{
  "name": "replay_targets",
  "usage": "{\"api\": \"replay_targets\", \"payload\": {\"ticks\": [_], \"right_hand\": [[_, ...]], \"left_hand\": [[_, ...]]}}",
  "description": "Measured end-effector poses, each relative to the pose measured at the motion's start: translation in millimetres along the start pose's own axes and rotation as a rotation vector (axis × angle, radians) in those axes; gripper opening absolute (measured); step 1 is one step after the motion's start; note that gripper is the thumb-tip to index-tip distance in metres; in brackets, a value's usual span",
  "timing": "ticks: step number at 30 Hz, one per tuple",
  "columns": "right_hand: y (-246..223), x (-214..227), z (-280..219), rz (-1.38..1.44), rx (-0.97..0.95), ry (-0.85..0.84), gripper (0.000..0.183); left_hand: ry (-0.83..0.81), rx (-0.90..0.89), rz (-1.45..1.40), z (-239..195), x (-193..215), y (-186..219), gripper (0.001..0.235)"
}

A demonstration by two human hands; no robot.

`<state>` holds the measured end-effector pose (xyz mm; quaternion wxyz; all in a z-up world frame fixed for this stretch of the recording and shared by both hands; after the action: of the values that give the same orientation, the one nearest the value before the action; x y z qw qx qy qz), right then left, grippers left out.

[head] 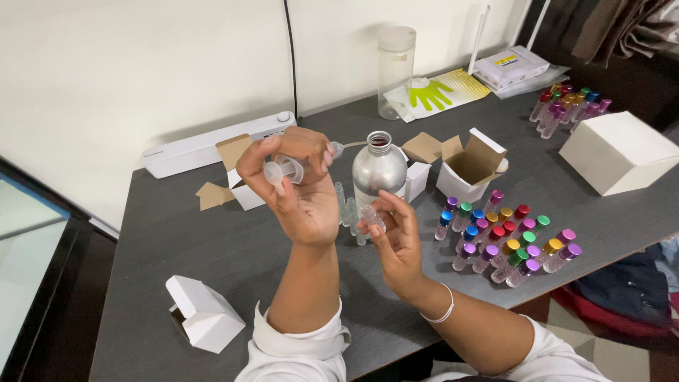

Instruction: The person fills small glass bottles with liquid from a large metal container using a syringe and then places caps on the bottles.

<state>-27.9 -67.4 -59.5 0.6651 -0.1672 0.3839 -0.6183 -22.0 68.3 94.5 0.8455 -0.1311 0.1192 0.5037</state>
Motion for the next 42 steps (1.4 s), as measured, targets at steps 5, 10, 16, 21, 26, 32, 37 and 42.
{"api": "replay_targets", "payload": {"ticks": [5, 10, 16, 21, 26, 32, 37, 42], "right_hand": [[-5, -1, -1, -0.011, 0.002, 0.003, 0.046], [2, 3, -6, 0.048, -0.108, 0.043, 0.041], [-7, 0, -7, 0.042, -0.061, 0.038, 0.041], [-13, 0, -7, 0.049, -0.026, 0.022, 0.038], [-14, -3, -8, 0.052, -0.037, 0.005, 0.038], [-12, -4, -8, 0.037, -0.049, 0.003, 0.037], [-13, -5, -6, 0.035, -0.049, -0.003, 0.038], [-14, -6, -6, 0.018, -0.047, -0.003, 0.038]], "left_hand": [[-0.04, -0.032, 0.013, 8, -5, 3, 0.029], [-0.017, 0.025, 0.069, 18, -11, 5, 0.019], [-0.092, 0.201, -0.072, 0, -28, -31, 0.025], [-0.213, 0.39, 0.008, -25, -35, -76, 0.035], [-0.232, 0.548, 0.053, -39, -28, -100, 0.045], [-0.204, 0.605, 0.073, -40, -22, -102, 0.062], [-0.229, 0.667, -0.014, -46, -27, -109, 0.068], [-0.218, 0.697, -0.011, -45, -28, -109, 0.071]]}}
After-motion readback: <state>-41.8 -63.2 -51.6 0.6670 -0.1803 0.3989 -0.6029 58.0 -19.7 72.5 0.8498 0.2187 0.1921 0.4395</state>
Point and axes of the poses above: each hand's wrist, its own z-axis towards the middle knuckle, its own x-axis out of the back of the hand, y = z × x, the point moved 9 cm from there along z, towards the middle knuckle, and after that the axes turned 6 degrees about -x, right-handed, at the moved point
